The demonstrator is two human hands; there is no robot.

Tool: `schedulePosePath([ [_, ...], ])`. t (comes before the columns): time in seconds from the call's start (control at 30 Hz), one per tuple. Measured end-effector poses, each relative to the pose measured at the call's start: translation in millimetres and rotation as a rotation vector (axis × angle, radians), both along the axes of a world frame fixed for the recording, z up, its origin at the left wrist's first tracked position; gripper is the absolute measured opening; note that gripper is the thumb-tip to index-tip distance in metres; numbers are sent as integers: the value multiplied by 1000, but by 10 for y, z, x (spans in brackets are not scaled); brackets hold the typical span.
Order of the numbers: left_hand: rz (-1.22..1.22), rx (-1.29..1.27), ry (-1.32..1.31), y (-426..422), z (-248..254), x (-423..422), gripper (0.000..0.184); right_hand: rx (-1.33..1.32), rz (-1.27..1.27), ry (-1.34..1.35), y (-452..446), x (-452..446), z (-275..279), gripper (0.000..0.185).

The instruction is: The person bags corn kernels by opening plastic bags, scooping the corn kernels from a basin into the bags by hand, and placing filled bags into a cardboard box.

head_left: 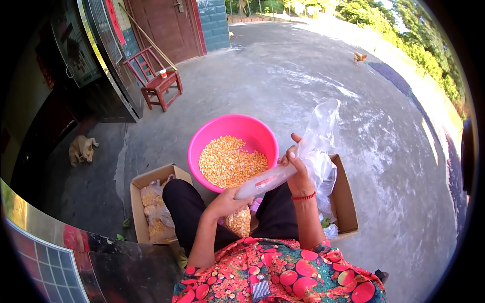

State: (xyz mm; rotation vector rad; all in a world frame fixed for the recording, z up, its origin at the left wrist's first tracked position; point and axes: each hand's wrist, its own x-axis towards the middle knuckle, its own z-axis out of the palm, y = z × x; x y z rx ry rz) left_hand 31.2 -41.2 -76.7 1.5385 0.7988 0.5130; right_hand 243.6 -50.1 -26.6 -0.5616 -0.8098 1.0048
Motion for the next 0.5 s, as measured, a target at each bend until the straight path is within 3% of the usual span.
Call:
schedulePosePath([
  [0.27,-34,-34,-75,20,27,-71,15,119,-208,34,-116,240,247,59],
  [0.33,-60,-51,-69,35,25,-143,15,188,-150,130,-154,439,298,51],
  [0.4,-38,-89,-27,79,-57,-278,17,74,-401,142,-219,655,399,44],
  [0.5,-20,-91,-36,53,-93,-352,19,124,-744,-195,-433,732,630,41],
])
